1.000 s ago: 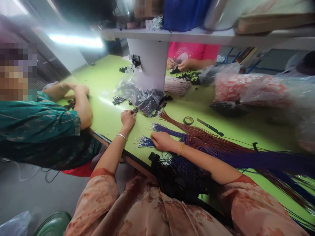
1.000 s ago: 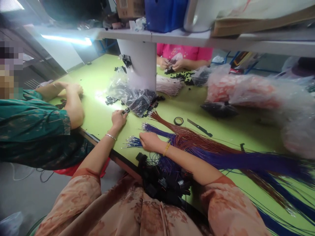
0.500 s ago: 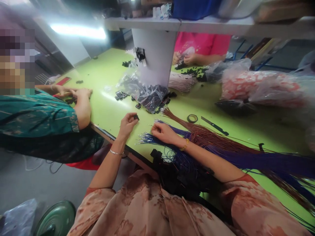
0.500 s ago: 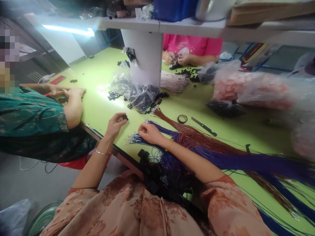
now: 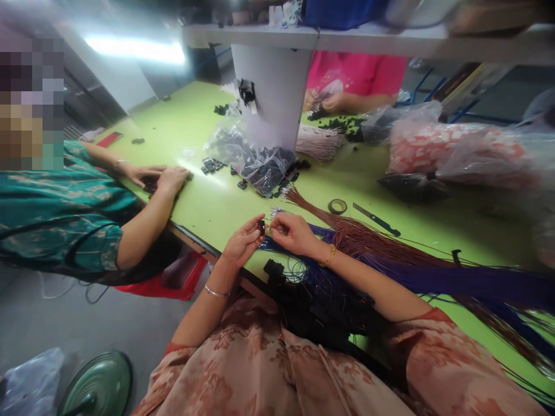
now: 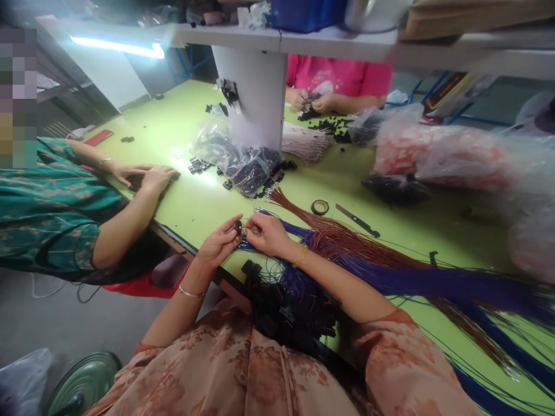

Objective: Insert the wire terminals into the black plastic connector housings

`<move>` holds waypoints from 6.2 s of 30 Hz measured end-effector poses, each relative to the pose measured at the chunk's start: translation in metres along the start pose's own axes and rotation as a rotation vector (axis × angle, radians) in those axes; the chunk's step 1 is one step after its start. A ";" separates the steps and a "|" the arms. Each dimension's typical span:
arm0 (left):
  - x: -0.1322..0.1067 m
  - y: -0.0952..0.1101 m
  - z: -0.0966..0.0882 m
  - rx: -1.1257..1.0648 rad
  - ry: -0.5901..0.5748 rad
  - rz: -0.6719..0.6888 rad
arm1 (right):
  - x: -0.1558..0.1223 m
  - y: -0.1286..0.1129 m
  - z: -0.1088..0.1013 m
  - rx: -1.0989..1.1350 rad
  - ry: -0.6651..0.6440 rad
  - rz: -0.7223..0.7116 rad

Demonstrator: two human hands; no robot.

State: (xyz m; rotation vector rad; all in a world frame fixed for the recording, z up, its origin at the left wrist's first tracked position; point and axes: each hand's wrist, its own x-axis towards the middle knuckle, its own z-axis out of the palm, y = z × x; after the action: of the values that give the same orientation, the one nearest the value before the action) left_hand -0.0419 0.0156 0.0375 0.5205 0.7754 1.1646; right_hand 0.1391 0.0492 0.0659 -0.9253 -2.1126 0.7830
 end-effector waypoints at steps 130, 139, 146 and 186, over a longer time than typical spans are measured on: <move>0.025 -0.044 0.024 0.097 0.267 0.033 | 0.033 0.090 -0.053 -0.722 -0.208 0.546; 0.025 -0.044 0.024 0.083 0.254 0.027 | 0.034 0.086 -0.057 -0.804 -0.314 0.491; 0.025 -0.043 0.026 0.081 0.255 0.027 | 0.032 0.082 -0.068 -0.761 -0.196 0.476; 0.025 -0.045 0.023 -0.006 0.191 0.071 | -0.003 0.021 -0.017 -0.300 -0.112 0.210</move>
State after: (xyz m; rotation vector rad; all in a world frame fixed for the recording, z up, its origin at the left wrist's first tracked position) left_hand 0.0075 0.0248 0.0130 0.4385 0.9229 1.2952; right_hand 0.1618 0.0624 0.0593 -1.3055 -2.2979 0.6420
